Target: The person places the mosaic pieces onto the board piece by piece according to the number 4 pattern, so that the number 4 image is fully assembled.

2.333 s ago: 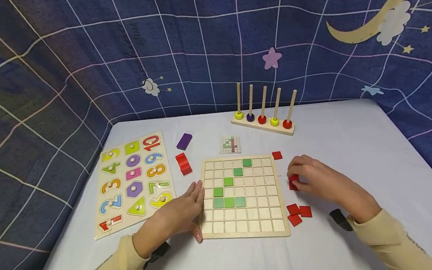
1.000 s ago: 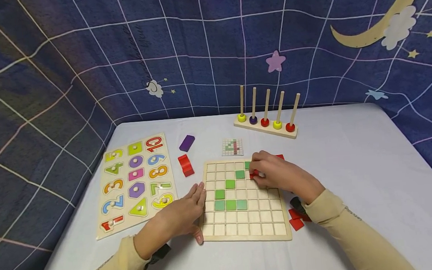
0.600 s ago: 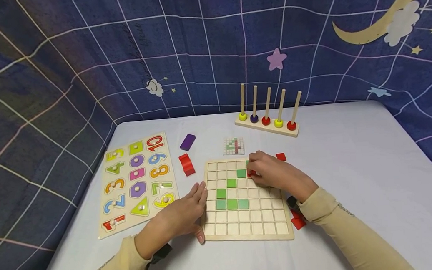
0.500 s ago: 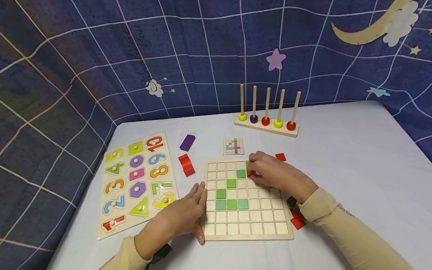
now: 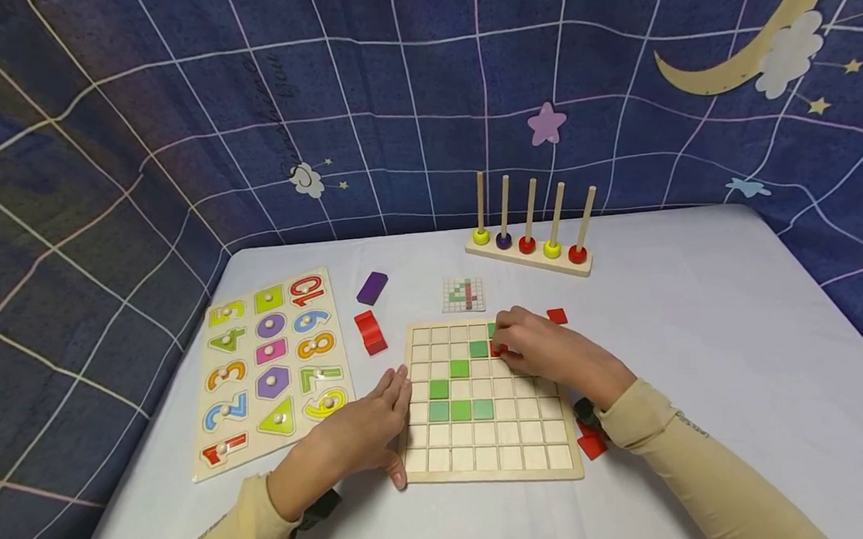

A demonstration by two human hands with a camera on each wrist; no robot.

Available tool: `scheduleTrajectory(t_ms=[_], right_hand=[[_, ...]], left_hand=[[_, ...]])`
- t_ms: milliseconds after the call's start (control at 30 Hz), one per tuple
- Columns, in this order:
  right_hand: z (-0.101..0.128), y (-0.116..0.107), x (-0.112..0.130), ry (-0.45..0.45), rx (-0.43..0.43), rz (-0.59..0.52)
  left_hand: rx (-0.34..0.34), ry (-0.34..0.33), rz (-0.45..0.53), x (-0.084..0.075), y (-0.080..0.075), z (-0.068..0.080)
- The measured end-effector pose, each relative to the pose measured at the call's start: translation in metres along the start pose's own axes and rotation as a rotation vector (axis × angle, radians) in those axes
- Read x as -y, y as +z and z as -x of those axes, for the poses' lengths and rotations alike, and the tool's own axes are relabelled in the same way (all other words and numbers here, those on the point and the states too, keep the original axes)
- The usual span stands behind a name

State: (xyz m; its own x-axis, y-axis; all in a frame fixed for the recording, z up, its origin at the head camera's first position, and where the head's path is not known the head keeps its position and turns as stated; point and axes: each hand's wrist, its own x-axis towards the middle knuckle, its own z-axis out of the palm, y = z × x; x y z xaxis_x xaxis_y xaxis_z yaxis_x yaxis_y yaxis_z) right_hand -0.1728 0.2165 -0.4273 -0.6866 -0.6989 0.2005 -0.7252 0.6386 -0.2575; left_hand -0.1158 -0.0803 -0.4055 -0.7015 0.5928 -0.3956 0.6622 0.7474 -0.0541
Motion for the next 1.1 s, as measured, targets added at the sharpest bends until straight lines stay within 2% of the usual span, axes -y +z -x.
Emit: scheduleTrajectory(t_ms=[267, 567, 833, 1100], right_hand=[[0.01, -0.015, -0.004, 0.092, 0.004, -0.019], [0.026, -0.029, -0.024, 0.162, 0.008, -0.011], [0.035, -0.028, -0.048, 0.216, 0.018, 0.004], [0.036, -0.024, -0.057, 0.234, 0.024, 0.003]], left_hand=[[-0.007, 0.005, 0.0, 0.0, 0.002, 0.0], [0.003, -0.002, 0.002, 0.001, 0.002, -0.001], [0.021, -0.014, 0.0, 0.0, -0.001, -0.001], [0.003, 0.002, 0.003, 0.001, 0.0, -0.001]])
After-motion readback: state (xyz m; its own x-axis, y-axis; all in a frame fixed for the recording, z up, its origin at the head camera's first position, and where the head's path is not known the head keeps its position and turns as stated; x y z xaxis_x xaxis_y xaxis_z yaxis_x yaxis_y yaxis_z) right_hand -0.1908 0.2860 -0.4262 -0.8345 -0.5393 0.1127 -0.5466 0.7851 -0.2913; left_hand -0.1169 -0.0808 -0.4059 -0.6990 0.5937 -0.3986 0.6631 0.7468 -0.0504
